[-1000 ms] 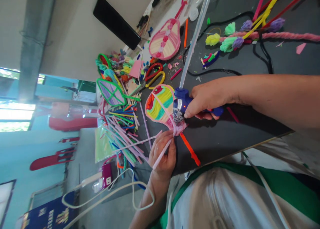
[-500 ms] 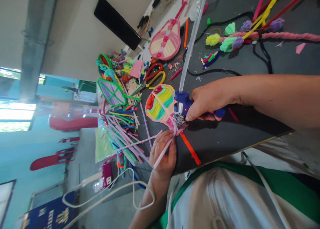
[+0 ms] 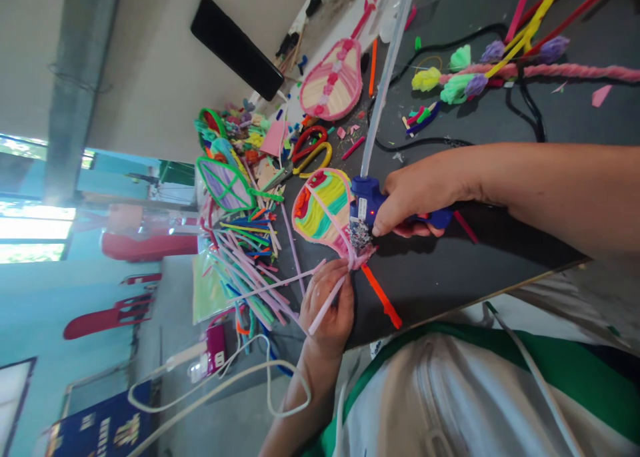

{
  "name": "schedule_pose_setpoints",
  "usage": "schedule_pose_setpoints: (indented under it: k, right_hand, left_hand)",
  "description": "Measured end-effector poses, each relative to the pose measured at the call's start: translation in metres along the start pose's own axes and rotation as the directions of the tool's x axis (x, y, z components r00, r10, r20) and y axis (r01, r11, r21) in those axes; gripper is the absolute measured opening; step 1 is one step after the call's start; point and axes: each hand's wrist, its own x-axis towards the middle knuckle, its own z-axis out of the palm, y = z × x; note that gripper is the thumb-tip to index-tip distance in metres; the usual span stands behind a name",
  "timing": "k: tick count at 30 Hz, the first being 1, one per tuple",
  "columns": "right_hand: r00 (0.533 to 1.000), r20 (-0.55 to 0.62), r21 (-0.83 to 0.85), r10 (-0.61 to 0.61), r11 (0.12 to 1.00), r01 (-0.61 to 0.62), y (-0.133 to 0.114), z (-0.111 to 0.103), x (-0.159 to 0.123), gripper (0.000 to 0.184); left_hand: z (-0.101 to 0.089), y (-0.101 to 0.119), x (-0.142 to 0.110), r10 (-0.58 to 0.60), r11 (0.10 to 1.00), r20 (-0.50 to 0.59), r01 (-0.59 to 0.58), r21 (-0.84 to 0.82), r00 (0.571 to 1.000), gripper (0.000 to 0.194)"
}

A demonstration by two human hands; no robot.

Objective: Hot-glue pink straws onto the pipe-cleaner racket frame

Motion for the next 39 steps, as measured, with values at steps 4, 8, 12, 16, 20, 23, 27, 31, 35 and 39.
schedule_pose_setpoints:
  k: [4,8,12,16,20,23,27,31,35,39]
  right_hand:
    - [0.999,0.040,-0.004,-0.037,0.999,0.038,0.002,0.000,0.001,0.029]
    - [0.999,0.034,0.013,-0.012,1.000,0.011,0.004,-0.001,0.004,0.033]
    - [1.000,0.008,0.068,0.028,0.997,-0.028,0.005,-0.003,0.008,0.034]
    - [1.000,-0.002,0.064,0.005,0.998,-0.005,0.005,-0.002,0.008,0.035]
    - [0.998,0.008,0.049,-0.057,0.997,0.057,0.004,-0.004,0.001,0.033]
    - [0.996,-0.050,0.085,-0.071,0.994,0.075,0.003,-0.009,-0.002,0.034]
    - [0.993,-0.114,0.114,0.021,0.993,-0.008,0.001,-0.014,-0.003,0.039]
    - [0.993,-0.122,0.138,0.003,0.990,0.014,0.002,-0.013,0.000,0.035]
    - [0.990,-0.141,0.132,-0.010,0.991,0.029,0.005,-0.011,0.003,0.030]
    - [0.990,-0.138,0.130,-0.021,0.991,0.039,0.005,-0.010,0.004,0.031]
  left_hand:
    - [0.000,0.000,0.000,-0.002,1.000,0.011,0.002,0.017,1.000,0.021]
    - [0.000,0.001,0.001,-0.002,1.000,0.004,0.002,0.016,1.000,0.022]
    - [0.000,0.001,0.001,-0.004,1.000,0.003,0.004,0.013,1.000,0.022]
    - [0.000,0.001,0.001,-0.002,1.000,-0.004,0.002,0.017,1.000,0.022]
    - [-0.001,0.002,0.001,0.016,1.000,0.006,-0.017,0.014,1.000,0.024]
    - [-0.001,0.002,0.002,0.050,0.999,0.027,-0.050,0.006,0.998,0.025]
    - [-0.001,0.001,0.002,0.102,0.995,0.042,-0.102,0.010,0.994,0.029]
    - [0.000,0.000,0.003,0.123,0.992,0.045,-0.123,0.006,0.991,0.031]
    - [0.000,-0.001,0.003,0.112,0.994,0.071,-0.113,0.009,0.991,0.028]
    - [-0.001,-0.003,0.003,0.111,0.994,0.096,-0.111,-0.007,0.989,0.028]
